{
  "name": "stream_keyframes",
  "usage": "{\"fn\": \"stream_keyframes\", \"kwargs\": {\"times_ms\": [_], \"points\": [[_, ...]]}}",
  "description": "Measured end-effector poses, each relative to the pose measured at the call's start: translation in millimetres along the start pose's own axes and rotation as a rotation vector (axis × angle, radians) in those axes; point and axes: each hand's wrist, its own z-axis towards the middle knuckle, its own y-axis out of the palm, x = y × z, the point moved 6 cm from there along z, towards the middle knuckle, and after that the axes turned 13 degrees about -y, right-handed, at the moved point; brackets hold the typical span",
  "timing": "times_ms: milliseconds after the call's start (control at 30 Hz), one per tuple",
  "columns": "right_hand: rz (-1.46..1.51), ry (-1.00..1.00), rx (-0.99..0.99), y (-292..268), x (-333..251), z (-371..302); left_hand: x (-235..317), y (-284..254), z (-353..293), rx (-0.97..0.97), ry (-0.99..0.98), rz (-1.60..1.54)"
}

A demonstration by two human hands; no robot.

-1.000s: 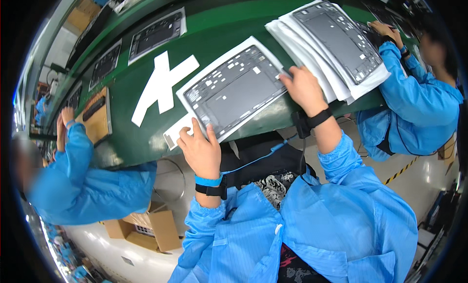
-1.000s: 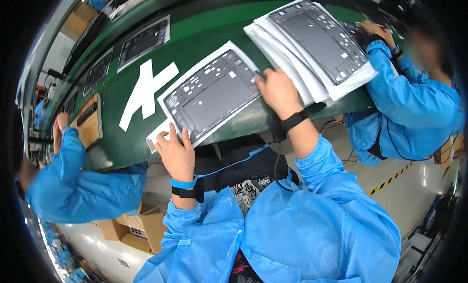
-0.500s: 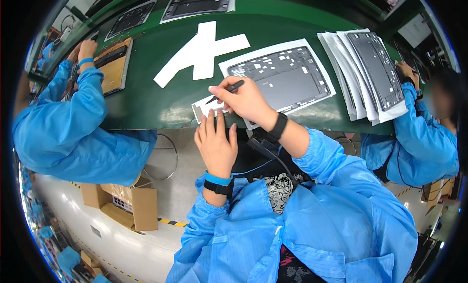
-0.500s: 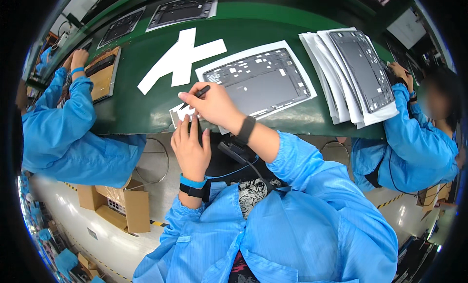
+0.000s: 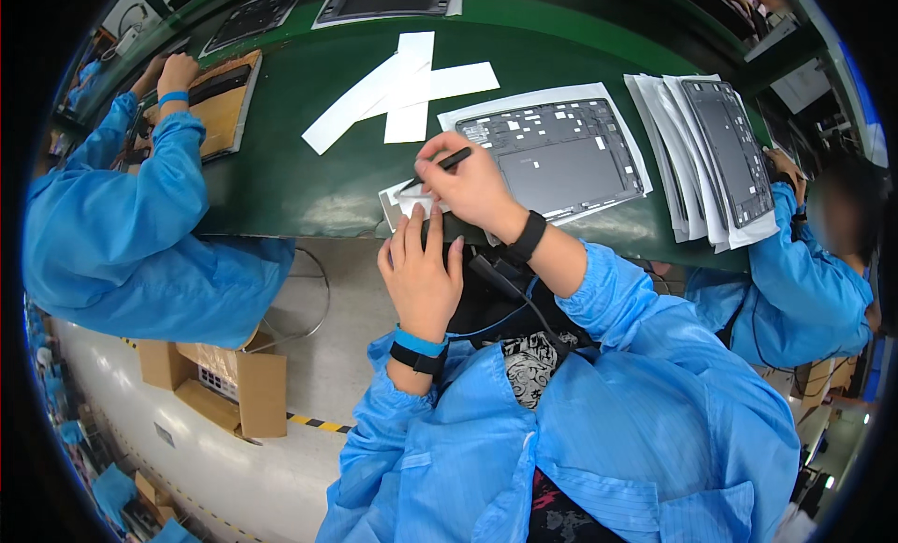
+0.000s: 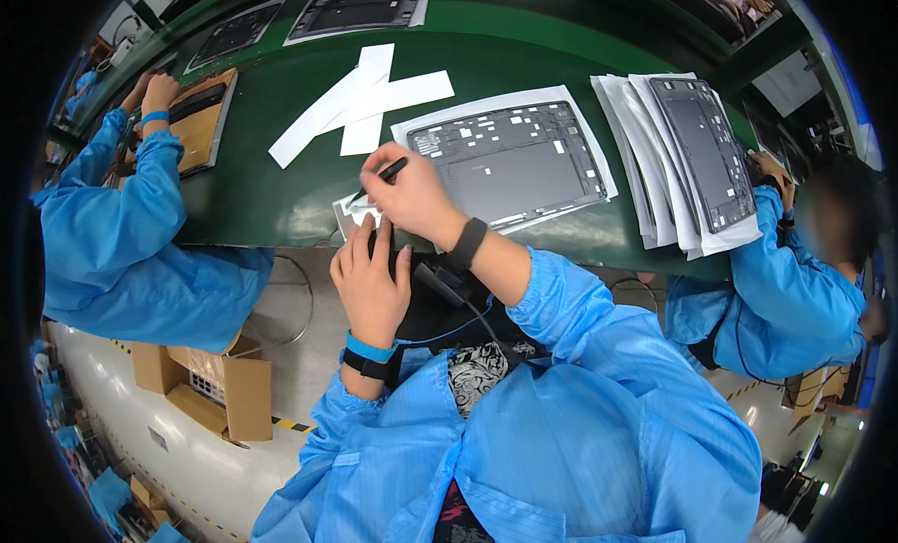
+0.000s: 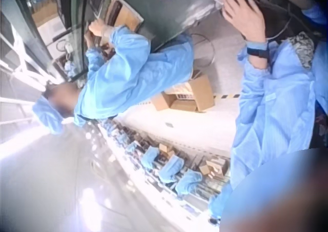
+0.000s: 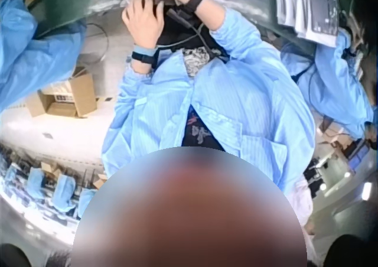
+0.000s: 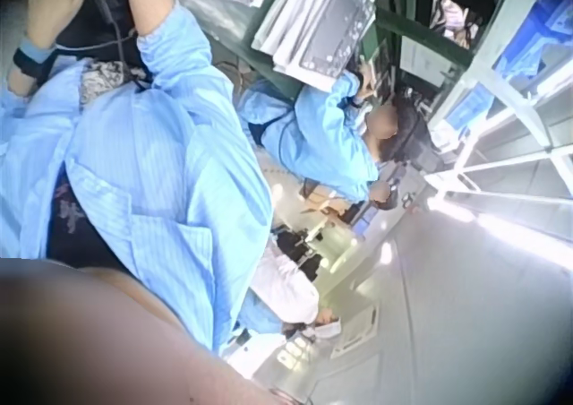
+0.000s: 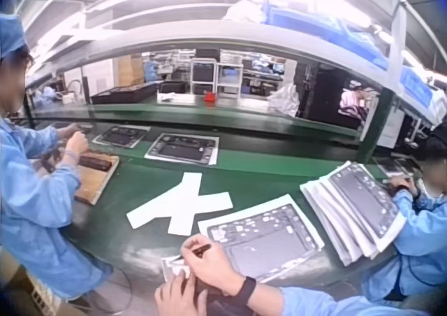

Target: Applying adhesive components and inspecting electronic device chassis on a factory assembly line.

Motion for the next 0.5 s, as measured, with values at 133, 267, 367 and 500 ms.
{"fn": "stream_keyframes", "kwargs": {"times_ms": [133, 267, 367, 500], "points": [[-0.007, -0.074, 0.143, -75, -18, -2, 4, -5, 1, 0.016, -0.006, 0.024], [0.042, 0.088, 0.165, -123, -2, -1, 19, -5, 13, 0.057, -0.023, -0.027], [0.076, 0.083, 0.090, -117, 9, 7, 35, 8, 29, -0.041, 0.034, -0.210], [0.006, 0.064, 0.071, -111, 11, 9, 43, 23, 47, -0.020, 0.043, -0.189]]}}
